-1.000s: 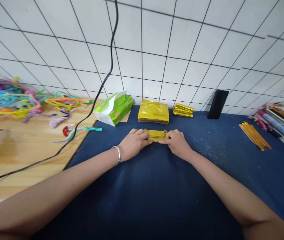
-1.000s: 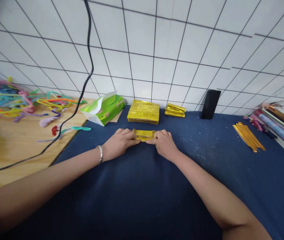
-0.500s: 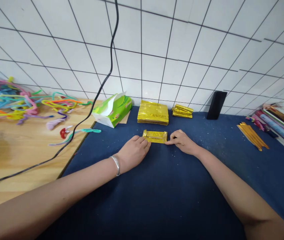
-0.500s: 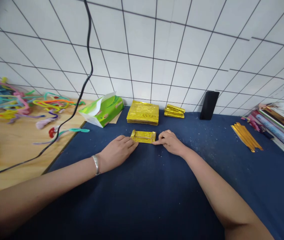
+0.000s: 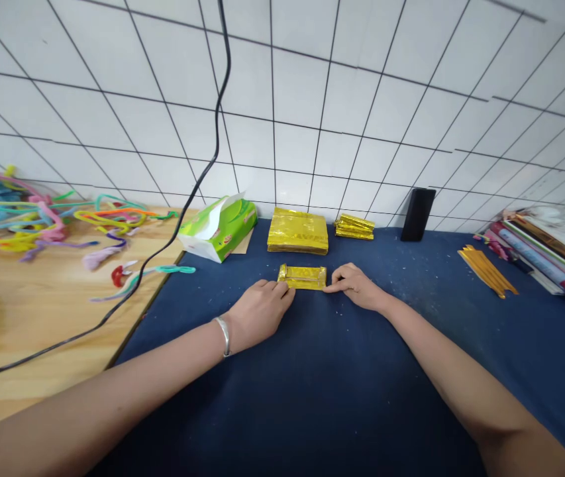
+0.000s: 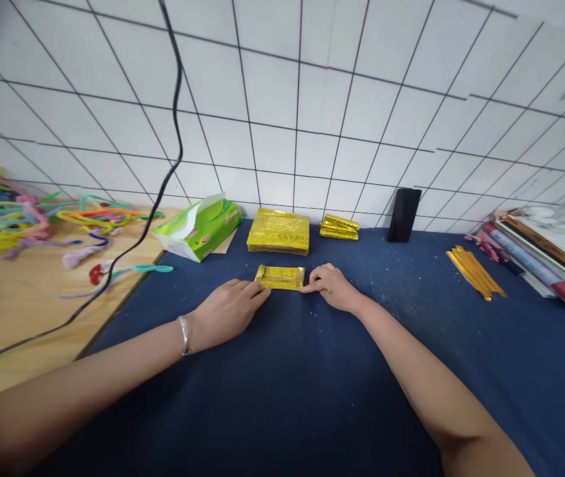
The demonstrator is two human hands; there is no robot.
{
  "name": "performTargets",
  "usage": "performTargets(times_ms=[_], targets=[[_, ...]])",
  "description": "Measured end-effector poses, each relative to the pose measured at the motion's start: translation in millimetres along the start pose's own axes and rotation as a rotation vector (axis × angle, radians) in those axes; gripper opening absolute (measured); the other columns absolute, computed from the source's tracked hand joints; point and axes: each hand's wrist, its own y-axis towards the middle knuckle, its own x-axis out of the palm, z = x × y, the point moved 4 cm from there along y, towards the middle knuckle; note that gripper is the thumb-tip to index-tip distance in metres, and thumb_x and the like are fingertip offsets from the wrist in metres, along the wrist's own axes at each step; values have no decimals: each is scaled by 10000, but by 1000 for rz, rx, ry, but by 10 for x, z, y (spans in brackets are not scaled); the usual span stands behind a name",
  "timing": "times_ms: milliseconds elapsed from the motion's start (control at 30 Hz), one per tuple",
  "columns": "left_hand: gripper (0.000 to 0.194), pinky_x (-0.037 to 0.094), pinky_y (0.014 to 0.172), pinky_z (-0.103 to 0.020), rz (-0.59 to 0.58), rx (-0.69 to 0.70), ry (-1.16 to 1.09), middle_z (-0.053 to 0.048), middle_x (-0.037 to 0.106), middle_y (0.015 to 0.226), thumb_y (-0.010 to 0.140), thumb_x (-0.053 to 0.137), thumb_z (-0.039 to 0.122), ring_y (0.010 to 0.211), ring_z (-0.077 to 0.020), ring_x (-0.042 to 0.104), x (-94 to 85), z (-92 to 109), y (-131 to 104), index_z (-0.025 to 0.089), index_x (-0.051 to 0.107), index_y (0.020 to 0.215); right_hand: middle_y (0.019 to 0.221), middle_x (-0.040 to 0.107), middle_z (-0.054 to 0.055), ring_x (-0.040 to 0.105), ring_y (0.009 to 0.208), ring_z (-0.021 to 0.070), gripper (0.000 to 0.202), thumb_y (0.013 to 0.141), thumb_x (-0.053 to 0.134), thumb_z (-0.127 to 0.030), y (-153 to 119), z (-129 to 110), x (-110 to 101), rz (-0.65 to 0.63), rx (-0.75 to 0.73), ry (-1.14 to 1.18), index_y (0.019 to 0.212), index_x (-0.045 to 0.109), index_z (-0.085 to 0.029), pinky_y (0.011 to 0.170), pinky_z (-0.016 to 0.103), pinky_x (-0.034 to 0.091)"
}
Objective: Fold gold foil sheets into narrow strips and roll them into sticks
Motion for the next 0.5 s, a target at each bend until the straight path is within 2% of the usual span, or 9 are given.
performTargets(times_ms=[300, 500], targets=[[424, 341, 859, -327, 46, -28, -109, -67, 576, 1144, 910, 351, 377, 988, -189, 562, 89, -318, 28, 237, 414, 1305, 913, 560, 32, 462, 910, 162, 358, 830, 485, -75, 52, -468, 82, 55, 43, -15, 1036, 657, -313, 803, 333, 390], [428, 332, 884, -329, 33, -3, -151, -62, 573, 1145, 908, 363, 389, 1041, -197, 528, 121, -377, 37, 249, 423, 1307, 943, 587, 38, 518, 906, 155, 373, 818, 433, -53, -2, -428, -43, 165, 47, 124, 1051, 630, -267, 815, 328, 445]])
